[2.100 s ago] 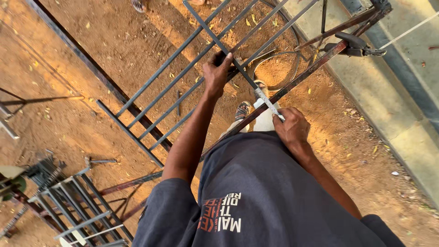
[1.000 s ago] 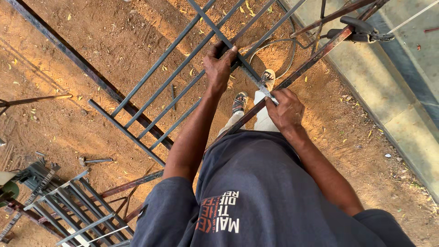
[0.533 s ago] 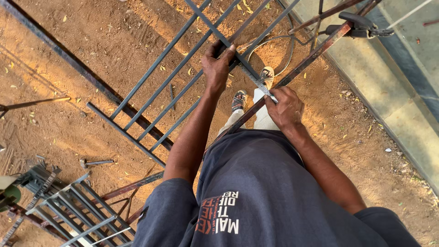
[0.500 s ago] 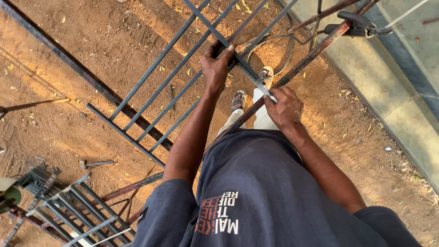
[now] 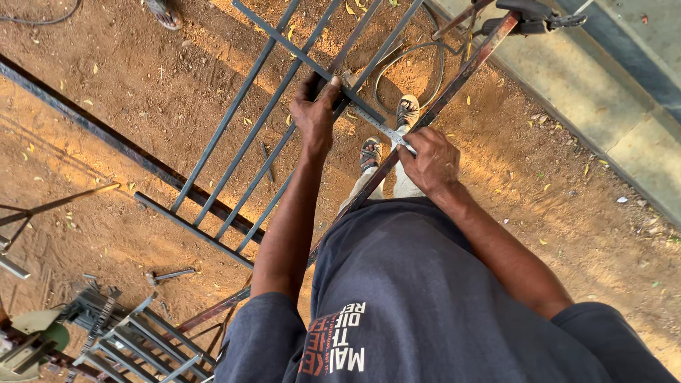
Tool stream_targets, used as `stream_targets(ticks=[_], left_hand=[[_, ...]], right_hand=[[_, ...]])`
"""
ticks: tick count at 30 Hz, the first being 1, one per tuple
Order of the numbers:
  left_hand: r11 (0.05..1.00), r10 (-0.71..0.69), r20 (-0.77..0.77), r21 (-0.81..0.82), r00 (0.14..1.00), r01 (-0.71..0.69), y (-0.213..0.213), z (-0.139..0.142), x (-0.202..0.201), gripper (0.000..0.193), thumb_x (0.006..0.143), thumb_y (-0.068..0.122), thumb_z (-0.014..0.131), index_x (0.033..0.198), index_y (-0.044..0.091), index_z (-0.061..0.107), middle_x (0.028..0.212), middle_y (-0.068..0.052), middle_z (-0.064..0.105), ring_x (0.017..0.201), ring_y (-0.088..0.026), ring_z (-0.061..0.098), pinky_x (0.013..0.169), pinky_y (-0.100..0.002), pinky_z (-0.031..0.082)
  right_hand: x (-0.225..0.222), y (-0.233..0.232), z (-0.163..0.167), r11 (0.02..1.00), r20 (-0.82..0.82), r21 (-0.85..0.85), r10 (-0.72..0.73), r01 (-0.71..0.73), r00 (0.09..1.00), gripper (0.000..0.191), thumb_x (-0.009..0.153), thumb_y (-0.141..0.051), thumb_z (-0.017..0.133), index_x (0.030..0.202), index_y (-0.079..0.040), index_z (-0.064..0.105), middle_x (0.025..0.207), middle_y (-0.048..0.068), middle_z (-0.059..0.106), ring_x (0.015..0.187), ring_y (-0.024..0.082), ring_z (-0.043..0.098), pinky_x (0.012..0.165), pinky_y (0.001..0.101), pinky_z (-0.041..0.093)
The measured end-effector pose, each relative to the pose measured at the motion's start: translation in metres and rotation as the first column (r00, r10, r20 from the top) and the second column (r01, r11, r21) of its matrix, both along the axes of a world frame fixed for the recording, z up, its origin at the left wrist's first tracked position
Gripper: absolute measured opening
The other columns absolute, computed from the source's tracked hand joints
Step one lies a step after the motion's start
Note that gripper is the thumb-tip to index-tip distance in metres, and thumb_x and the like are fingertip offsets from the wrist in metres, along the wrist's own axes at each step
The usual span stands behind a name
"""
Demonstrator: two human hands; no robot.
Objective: The person welds metal bars together to form a frame, first positioning the pieces by hand, then applying a welding torch to create joints, and finally measuring the distances between bars with a tape measure.
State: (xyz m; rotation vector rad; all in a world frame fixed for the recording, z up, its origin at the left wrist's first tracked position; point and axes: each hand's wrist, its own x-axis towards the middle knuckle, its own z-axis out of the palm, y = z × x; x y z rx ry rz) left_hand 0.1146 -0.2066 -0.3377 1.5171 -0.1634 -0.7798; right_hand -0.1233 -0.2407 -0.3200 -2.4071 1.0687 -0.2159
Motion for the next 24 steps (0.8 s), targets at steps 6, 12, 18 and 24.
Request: stream_targets(ticks=[6, 12, 18, 24], left_hand=[[1.000, 0.013, -0.065, 0.016, 0.998, -0.012, 0.000, -0.003, 0.000, 0.058, 0.084, 0.012, 0.082, 0.133, -0.007, 0.059, 0.120, -0.025, 0.071, 0.096, -0.028, 0.078, 0.082, -0.040, 0.066], [0.996, -0.047, -0.021, 0.081, 0.999, 0.049, 0.009, -0.004, 0.004, 0.062, 0.087, 0.025, 0.077, 0.135, -0.007, 0.056, 0.122, -0.027, 0.069, 0.095, -0.031, 0.078, 0.082, -0.041, 0.069], [0.879, -0.138, 0.386, 0.472, 0.912, -0.067, 0.059, 0.018, -0.009, 0.062, 0.098, 0.046, 0.064, 0.136, -0.003, 0.060, 0.130, -0.024, 0.065, 0.108, -0.032, 0.069, 0.088, -0.052, 0.059], [0.965, -0.096, -0.071, 0.238, 0.993, 0.110, 0.101, 0.044, -0.070, 0.062, 0.096, 0.046, 0.064, 0.134, -0.002, 0.057, 0.116, -0.021, 0.069, 0.100, -0.026, 0.070, 0.080, -0.041, 0.063]], right_hand=[[-0.002, 0.001, -0.001, 0.999, -0.005, 0.037, -0.005, 0.005, 1.000, 0.020, 0.091, -0.019, 0.077, 0.100, -0.001, 0.078, 0.091, 0.012, 0.072, 0.079, 0.023, 0.069, 0.066, 0.0415, 0.057], [-0.006, -0.001, -0.005, 0.996, -0.094, 0.080, 0.059, -0.051, 0.994, 0.018, 0.091, -0.018, 0.076, 0.103, -0.005, 0.080, 0.088, 0.012, 0.074, 0.074, 0.024, 0.068, 0.062, 0.0438, 0.056], [-0.006, 0.012, 0.006, 0.928, 0.120, 0.267, 0.235, -0.260, 0.964, 0.035, 0.091, -0.029, 0.076, 0.111, 0.000, 0.075, 0.099, 0.018, 0.076, 0.079, 0.025, 0.072, 0.065, 0.0354, 0.060], [0.027, 0.024, 0.044, 0.784, 0.212, 0.604, 0.013, -0.142, 0.977, 0.056, 0.094, -0.030, 0.070, 0.141, -0.003, 0.057, 0.115, 0.016, 0.074, 0.087, 0.022, 0.075, 0.075, 0.0353, 0.064]])
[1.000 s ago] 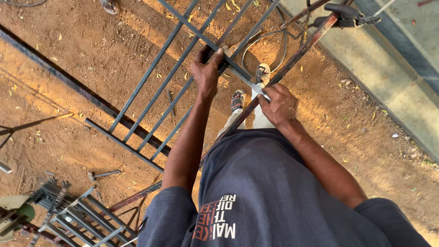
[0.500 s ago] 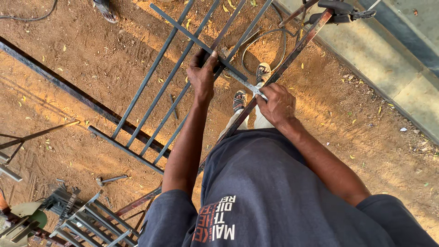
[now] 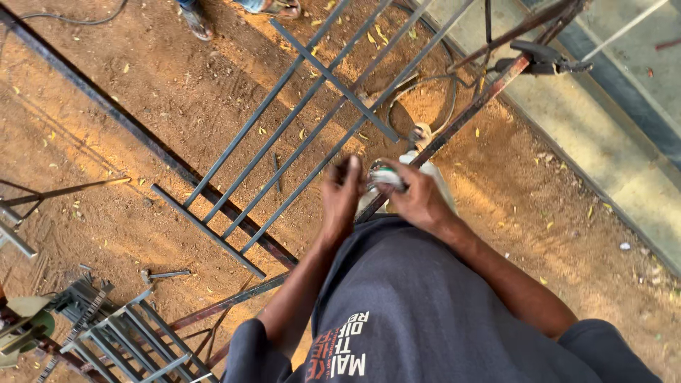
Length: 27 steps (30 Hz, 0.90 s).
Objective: The person welds metal bars together to form a frame, first positioning the pieces by hand, then applying a welding torch to create joints, and finally measuring the distances between bars with a tape measure.
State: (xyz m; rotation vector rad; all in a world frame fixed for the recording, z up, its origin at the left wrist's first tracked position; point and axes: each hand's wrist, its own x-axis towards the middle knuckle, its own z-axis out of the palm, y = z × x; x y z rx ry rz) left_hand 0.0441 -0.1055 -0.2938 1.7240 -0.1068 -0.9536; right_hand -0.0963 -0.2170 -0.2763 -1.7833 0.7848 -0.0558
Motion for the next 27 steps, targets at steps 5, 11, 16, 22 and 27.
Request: stream_targets(ticks=[5, 11, 16, 22, 27], left_hand=[[0.996, 0.022, -0.121, -0.085, 0.992, -0.033, 0.008, -0.011, -0.002, 0.049, 0.089, 0.028, 0.076, 0.123, -0.003, 0.060, 0.106, -0.017, 0.069, 0.084, -0.024, 0.071, 0.069, -0.034, 0.063], [0.999, -0.033, 0.243, -0.023, 0.969, 0.040, 0.000, -0.015, 0.054, 0.030, 0.080, 0.010, 0.073, 0.108, 0.002, 0.075, 0.098, -0.016, 0.074, 0.082, -0.025, 0.069, 0.071, -0.038, 0.059], [0.921, -0.294, 0.550, 0.382, 0.782, 0.079, -0.041, 0.005, 0.103, 0.049, 0.081, 0.035, 0.089, 0.123, 0.013, 0.075, 0.124, -0.018, 0.063, 0.102, -0.025, 0.065, 0.082, -0.039, 0.060], [0.724, -0.567, 0.454, 0.672, 0.687, 0.153, -0.110, 0.020, 0.122, 0.093, 0.066, 0.047, 0.091, 0.148, 0.026, 0.054, 0.141, -0.016, 0.051, 0.113, -0.028, 0.061, 0.087, -0.038, 0.061], [0.649, -0.661, 0.449, 0.744, 0.602, 0.159, -0.143, 0.021, 0.116, 0.115, 0.058, 0.054, 0.097, 0.154, 0.017, 0.044, 0.141, -0.022, 0.048, 0.118, -0.032, 0.059, 0.095, -0.041, 0.057]], right_hand=[[0.002, -0.010, 0.014, 0.994, 0.095, 0.072, 0.080, -0.087, 0.992, 0.052, 0.098, -0.024, 0.069, 0.145, -0.005, 0.056, 0.114, 0.015, 0.077, 0.096, 0.018, 0.076, 0.083, 0.0314, 0.062], [-0.044, -0.088, -0.035, 0.848, 0.247, 0.099, -0.527, 0.520, 0.813, 0.031, 0.104, -0.013, 0.070, 0.134, -0.004, 0.066, 0.101, 0.006, 0.067, 0.074, 0.013, 0.055, 0.063, 0.0262, 0.048], [-0.080, -0.173, -0.056, 0.423, -0.052, 0.281, -0.890, 0.861, 0.454, 0.073, 0.096, -0.034, 0.081, 0.150, -0.011, 0.036, 0.134, 0.010, 0.052, 0.118, 0.022, 0.056, 0.087, 0.0430, 0.055], [-0.040, -0.227, -0.054, 0.302, 0.008, 0.301, -0.949, 0.905, 0.314, 0.100, 0.073, -0.037, 0.100, 0.141, -0.019, 0.029, 0.148, 0.007, 0.044, 0.142, 0.028, 0.042, 0.116, 0.0609, 0.034], [-0.019, -0.253, -0.050, 0.245, -0.009, 0.457, -0.960, 0.855, 0.280, 0.092, 0.066, -0.047, 0.098, 0.136, -0.027, 0.041, 0.145, 0.003, 0.053, 0.142, 0.028, 0.044, 0.122, 0.0561, 0.031]])
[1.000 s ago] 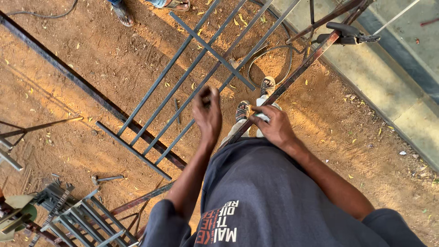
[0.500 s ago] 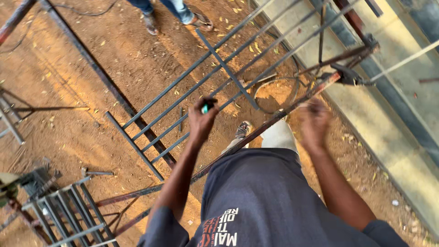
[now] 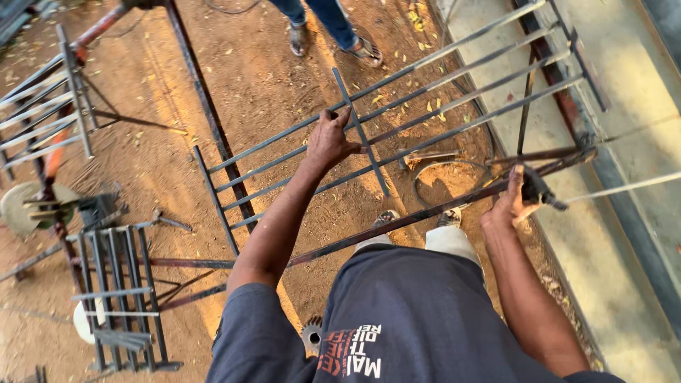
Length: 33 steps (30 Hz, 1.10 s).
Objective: The person welds metal bars together to form a frame, first positioning the pieces by hand, then applying a welding torch to create joints, and finally measuring the distances between bars with a tape measure.
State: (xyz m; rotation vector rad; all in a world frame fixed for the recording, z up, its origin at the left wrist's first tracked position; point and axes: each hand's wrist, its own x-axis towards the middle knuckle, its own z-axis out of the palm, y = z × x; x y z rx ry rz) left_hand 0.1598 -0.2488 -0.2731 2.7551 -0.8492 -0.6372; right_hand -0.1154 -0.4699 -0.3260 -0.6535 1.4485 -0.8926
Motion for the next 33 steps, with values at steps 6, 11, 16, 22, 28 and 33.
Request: stream_targets(ticks=[6, 11, 16, 22, 28, 33], left_hand=[[0.993, 0.029, 0.015, 0.112, 0.999, -0.030, -0.023, -0.002, -0.012, 0.131, 0.053, 0.054, 0.098, 0.158, 0.012, 0.033, 0.148, -0.023, 0.045, 0.123, -0.035, 0.058, 0.100, -0.043, 0.055], [0.980, 0.045, 0.000, 0.192, 0.999, -0.044, -0.029, -0.005, -0.008, 0.135, 0.054, 0.054, 0.098, 0.160, 0.012, 0.025, 0.143, -0.017, 0.053, 0.123, -0.033, 0.060, 0.100, -0.042, 0.055], [0.960, 0.068, -0.047, 0.273, 0.997, -0.053, -0.032, -0.006, -0.004, 0.134, 0.059, 0.057, 0.095, 0.163, 0.017, 0.020, 0.136, -0.019, 0.058, 0.117, -0.033, 0.062, 0.096, -0.042, 0.057], [0.954, 0.103, -0.104, 0.291, 0.989, -0.069, -0.036, -0.003, -0.006, 0.131, 0.064, 0.052, 0.092, 0.166, 0.017, 0.018, 0.120, -0.015, 0.069, 0.108, -0.029, 0.068, 0.092, -0.039, 0.061], [0.987, -0.014, -0.052, 0.162, 0.999, 0.022, -0.036, -0.011, 0.002, 0.132, 0.059, 0.049, 0.100, 0.158, 0.005, 0.024, 0.115, -0.014, 0.069, 0.104, -0.029, 0.066, 0.093, -0.040, 0.057], [0.985, -0.024, -0.096, 0.166, 0.995, 0.039, -0.034, -0.015, 0.005, 0.128, 0.060, 0.045, 0.100, 0.156, 0.002, 0.027, 0.112, -0.014, 0.068, 0.100, -0.028, 0.066, 0.092, -0.037, 0.057]], right_hand=[[-0.006, -0.020, 0.000, 0.973, -0.005, 0.170, 0.161, -0.158, 0.987, 0.084, 0.074, -0.066, 0.082, 0.135, -0.022, 0.044, 0.146, 0.005, 0.055, 0.143, 0.023, 0.044, 0.124, 0.0550, 0.019], [-0.006, -0.021, 0.005, 0.899, 0.381, 0.195, 0.300, -0.393, 0.874, 0.097, 0.079, -0.080, 0.063, 0.148, -0.015, 0.044, 0.149, 0.015, 0.047, 0.143, 0.033, 0.044, 0.125, 0.0596, 0.033], [-0.008, -0.025, 0.023, 0.853, 0.234, 0.272, 0.389, -0.445, 0.891, 0.108, 0.077, -0.082, 0.056, 0.160, -0.023, 0.023, 0.165, 0.013, 0.022, 0.153, 0.031, 0.019, 0.123, 0.0589, 0.018], [-0.015, -0.028, 0.028, 0.856, 0.089, 0.168, 0.481, -0.490, 0.872, 0.102, 0.078, -0.083, 0.062, 0.155, -0.022, 0.033, 0.164, 0.013, 0.030, 0.155, 0.030, 0.021, 0.124, 0.0591, 0.013], [-0.036, -0.052, 0.003, 0.948, -0.040, -0.082, 0.304, -0.306, 0.952, 0.087, 0.083, -0.066, 0.083, 0.137, -0.009, 0.046, 0.144, 0.019, 0.053, 0.138, 0.034, 0.050, 0.122, 0.0529, 0.042], [-0.076, -0.083, -0.005, 0.961, -0.031, -0.181, 0.207, -0.209, 0.978, 0.078, 0.089, -0.047, 0.087, 0.138, -0.007, 0.042, 0.135, 0.017, 0.059, 0.126, 0.028, 0.064, 0.116, 0.0460, 0.049]])
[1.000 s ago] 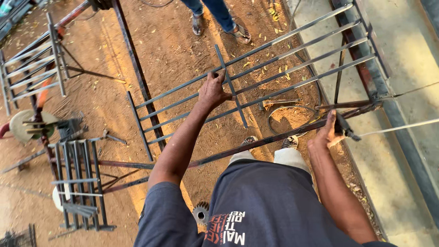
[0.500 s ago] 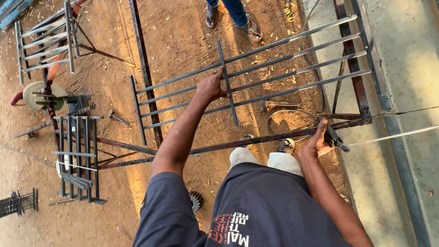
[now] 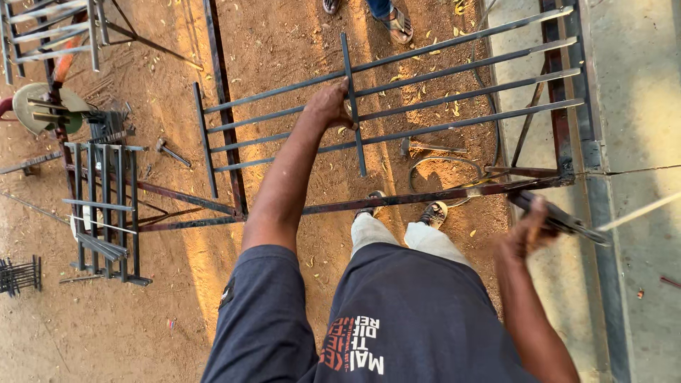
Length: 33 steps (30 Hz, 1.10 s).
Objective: The person welds metal bars together to form a frame, first positioning the pieces by hand, then applying a welding torch to create joints, and finally measuring the distances between bars with a tape measure.
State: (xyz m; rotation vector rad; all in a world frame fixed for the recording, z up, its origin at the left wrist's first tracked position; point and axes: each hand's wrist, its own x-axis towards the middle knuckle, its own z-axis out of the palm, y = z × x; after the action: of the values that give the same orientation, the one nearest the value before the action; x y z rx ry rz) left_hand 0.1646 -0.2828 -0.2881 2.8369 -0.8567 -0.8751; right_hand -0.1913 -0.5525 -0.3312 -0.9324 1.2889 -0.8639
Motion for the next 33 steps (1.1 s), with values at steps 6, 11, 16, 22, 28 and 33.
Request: stream_targets(ticks=[6, 11, 16, 22, 28, 33], left_hand=[[0.999, -0.043, -0.006, 0.023, 0.999, 0.043, 0.001, -0.001, 0.003, 0.095, 0.066, 0.043, 0.097, 0.136, 0.002, 0.050, 0.100, -0.011, 0.066, 0.091, -0.023, 0.065, 0.082, -0.032, 0.061], [0.977, -0.119, 0.021, 0.180, 0.993, 0.114, 0.001, -0.008, 0.006, 0.097, 0.071, 0.055, 0.094, 0.133, -0.003, 0.049, 0.090, -0.010, 0.062, 0.077, -0.020, 0.061, 0.068, -0.029, 0.061], [0.992, -0.087, 0.021, 0.095, 0.996, 0.084, 0.005, -0.020, 0.009, 0.100, 0.066, 0.049, 0.096, 0.137, -0.001, 0.046, 0.092, -0.011, 0.063, 0.079, -0.021, 0.062, 0.071, -0.028, 0.061], [0.996, -0.042, -0.007, 0.072, 0.999, 0.042, 0.003, -0.025, 0.013, 0.094, 0.066, 0.044, 0.096, 0.134, 0.001, 0.048, 0.099, -0.012, 0.064, 0.087, -0.022, 0.065, 0.076, -0.028, 0.063], [0.986, -0.088, 0.009, 0.140, 0.996, 0.086, 0.002, -0.024, 0.012, 0.090, 0.069, 0.050, 0.095, 0.130, 0.000, 0.051, 0.098, -0.011, 0.063, 0.089, -0.023, 0.064, 0.079, -0.028, 0.062], [0.989, -0.072, -0.004, 0.130, 0.997, 0.072, 0.002, -0.026, 0.011, 0.084, 0.069, 0.048, 0.094, 0.128, 0.003, 0.054, 0.094, -0.010, 0.061, 0.085, -0.021, 0.063, 0.074, -0.028, 0.063]], right_hand=[[-0.052, -0.008, 0.031, 0.898, 0.406, -0.316, 0.419, -0.305, 0.812, 0.065, 0.092, -0.025, 0.085, 0.133, -0.002, 0.041, 0.105, 0.015, 0.065, 0.093, 0.026, 0.071, 0.090, 0.0458, 0.068], [-0.065, 0.011, 0.053, 0.694, 0.148, -0.275, 0.714, -0.665, 0.684, 0.058, 0.097, -0.024, 0.081, 0.133, -0.013, 0.036, 0.098, 0.009, 0.063, 0.079, 0.019, 0.067, 0.070, 0.0387, 0.060], [-0.052, 0.060, 0.055, 0.422, -0.320, -0.302, 0.800, -0.855, 0.508, 0.072, 0.084, -0.034, 0.082, 0.138, -0.008, 0.043, 0.100, 0.004, 0.060, 0.088, 0.015, 0.062, 0.078, 0.0325, 0.057], [-0.024, 0.085, 0.076, 0.224, -0.460, -0.227, 0.833, -0.948, 0.307, 0.088, 0.077, -0.044, 0.082, 0.145, -0.004, 0.043, 0.098, 0.008, 0.070, 0.090, 0.019, 0.071, 0.081, 0.0355, 0.060], [-0.003, 0.094, 0.082, 0.095, -0.555, -0.345, 0.782, -0.934, 0.285, 0.091, 0.081, -0.046, 0.082, 0.148, 0.002, 0.044, 0.105, 0.016, 0.069, 0.093, 0.027, 0.073, 0.078, 0.0377, 0.063], [0.007, 0.101, 0.084, 0.116, -0.518, -0.363, 0.800, -0.925, 0.304, 0.091, 0.082, -0.048, 0.082, 0.148, 0.003, 0.045, 0.103, 0.015, 0.075, 0.089, 0.027, 0.076, 0.079, 0.0386, 0.063]])
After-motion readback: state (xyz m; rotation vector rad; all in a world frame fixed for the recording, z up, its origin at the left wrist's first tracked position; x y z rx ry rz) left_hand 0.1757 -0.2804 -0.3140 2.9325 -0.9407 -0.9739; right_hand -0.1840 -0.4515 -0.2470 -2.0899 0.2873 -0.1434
